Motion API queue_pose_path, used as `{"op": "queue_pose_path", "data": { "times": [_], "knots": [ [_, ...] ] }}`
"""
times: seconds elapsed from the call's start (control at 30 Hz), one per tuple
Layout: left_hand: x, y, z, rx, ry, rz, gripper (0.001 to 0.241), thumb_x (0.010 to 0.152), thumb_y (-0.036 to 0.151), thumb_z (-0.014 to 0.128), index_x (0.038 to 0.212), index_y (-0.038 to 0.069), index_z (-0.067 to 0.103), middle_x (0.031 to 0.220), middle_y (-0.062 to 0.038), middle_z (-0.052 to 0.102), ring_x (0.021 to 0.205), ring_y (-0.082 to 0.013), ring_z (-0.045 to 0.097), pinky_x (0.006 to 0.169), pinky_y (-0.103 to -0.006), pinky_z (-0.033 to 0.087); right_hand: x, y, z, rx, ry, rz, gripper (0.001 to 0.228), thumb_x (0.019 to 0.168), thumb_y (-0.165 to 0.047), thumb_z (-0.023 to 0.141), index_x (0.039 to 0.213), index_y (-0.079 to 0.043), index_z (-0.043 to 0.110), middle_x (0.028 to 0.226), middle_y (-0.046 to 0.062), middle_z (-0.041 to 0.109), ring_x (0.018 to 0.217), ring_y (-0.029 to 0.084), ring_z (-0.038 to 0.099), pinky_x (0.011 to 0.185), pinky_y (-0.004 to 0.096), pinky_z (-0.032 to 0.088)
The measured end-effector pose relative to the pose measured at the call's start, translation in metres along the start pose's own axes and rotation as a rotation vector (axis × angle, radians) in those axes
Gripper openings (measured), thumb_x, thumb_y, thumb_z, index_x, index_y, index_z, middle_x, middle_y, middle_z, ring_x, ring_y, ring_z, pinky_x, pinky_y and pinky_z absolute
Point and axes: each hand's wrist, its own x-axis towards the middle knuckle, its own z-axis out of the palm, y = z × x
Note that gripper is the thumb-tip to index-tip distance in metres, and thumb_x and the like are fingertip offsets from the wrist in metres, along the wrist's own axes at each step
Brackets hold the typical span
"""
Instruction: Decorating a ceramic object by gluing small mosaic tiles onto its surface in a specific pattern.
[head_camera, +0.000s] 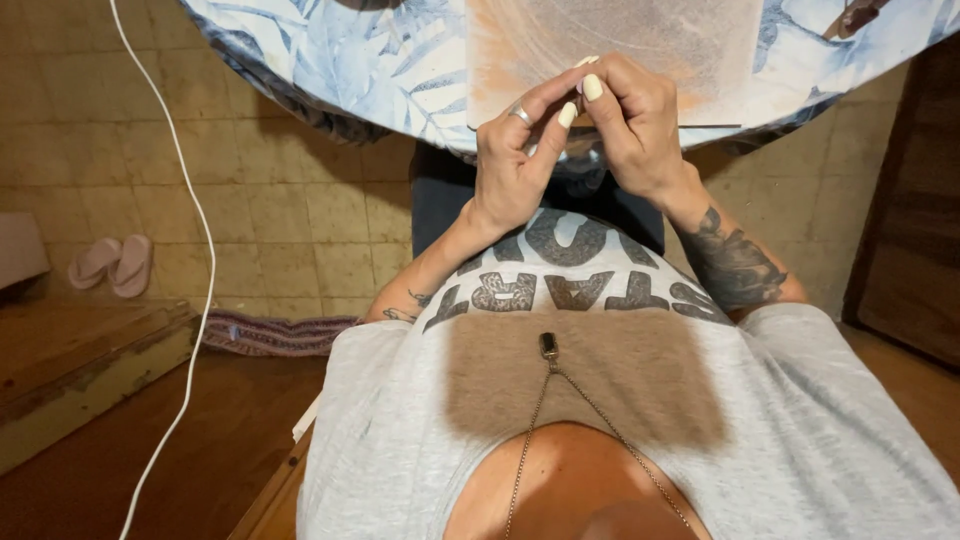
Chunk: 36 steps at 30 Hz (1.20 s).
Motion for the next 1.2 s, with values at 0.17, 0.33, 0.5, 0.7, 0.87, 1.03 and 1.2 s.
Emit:
{"op": "queue_pose_path", "data": {
  "times": [0.17,0.33,0.5,0.7,0.87,1.03,1.2],
  "knots": [
    [-0.013,-0.020,-0.016,0.432,-0.047,0.160,0.035,0.090,0.011,0.049,0.123,0.007,0.038,0.118,-0.016,0.051,0.111,-0.0291,0.055,0.099,-0.0343,0.047,0.011,0.037,-0.011,-0.292,-0.169,-0.253,0.025,0.093,-0.008,0.039,0.071,0.001,0.047,0.060,0.008,0.041,0.051,0.017,0.035,0.046,0.030,0.029],
    [-0.014,-0.021,-0.033,0.964,-0.280,0.328,0.035,0.086,0.025,0.061,0.114,0.007,0.050,0.119,-0.010,0.049,0.115,-0.0282,0.042,0.095,-0.0463,0.030,0.054,0.038,-0.016,-1.122,-0.654,-0.486,0.026,0.096,-0.020,0.040,0.072,-0.010,0.044,0.062,0.002,0.043,0.050,0.014,0.038,0.047,0.025,0.032],
    [-0.016,-0.029,-0.032,0.994,-0.254,0.291,0.039,0.084,0.035,0.062,0.114,0.011,0.053,0.122,-0.008,0.046,0.114,-0.0269,0.045,0.095,-0.0450,0.032,0.056,0.018,-0.037,-1.287,-1.046,-0.791,0.034,0.097,-0.029,0.030,0.074,-0.008,0.044,0.061,-0.001,0.038,0.045,0.009,0.029,0.039,0.023,0.025],
    [-0.009,-0.021,-0.032,0.915,-0.264,0.334,0.037,0.084,0.031,0.063,0.111,0.007,0.054,0.114,-0.010,0.052,0.107,-0.0289,0.051,0.097,-0.0469,0.025,0.030,0.039,-0.072,-1.585,-1.484,-0.620,0.024,0.089,-0.027,0.031,0.108,-0.014,0.039,0.083,-0.003,0.040,0.047,0.004,0.030,0.039,0.015,0.034],
    [0.007,-0.006,-0.020,0.589,-0.166,0.250,0.044,0.091,0.018,0.054,0.128,0.010,0.032,0.125,-0.007,0.049,0.104,-0.0223,0.060,0.103,-0.0502,0.035,0.033,0.017,-0.056,-0.590,-0.704,-0.111,0.016,0.089,-0.013,0.040,0.078,-0.002,0.041,0.067,0.012,0.043,0.052,0.028,0.043,0.047,0.039,0.036],
    [0.025,0.011,-0.003,0.154,-0.120,-0.018,0.029,0.095,0.015,0.042,0.124,0.018,0.042,0.124,-0.004,0.054,0.056,-0.0040,0.046,0.052,-0.0155,0.043,0.015,0.019,-0.025,-0.119,-0.117,-0.020,0.036,0.099,-0.022,0.033,0.075,0.002,0.045,0.067,0.010,0.043,0.060,0.021,0.040,0.056,0.032,0.030],
    [0.037,0.006,0.005,-0.017,-0.125,-0.074,0.026,0.094,0.013,0.041,0.120,0.011,0.045,0.120,-0.007,0.053,0.110,-0.0158,0.056,0.095,-0.0231,0.048,0.017,0.020,-0.028,-0.088,-0.075,0.029,0.036,0.098,-0.024,0.030,0.076,0.001,0.044,0.067,0.009,0.042,0.059,0.018,0.038,0.054,0.029,0.030]
  ]
}}
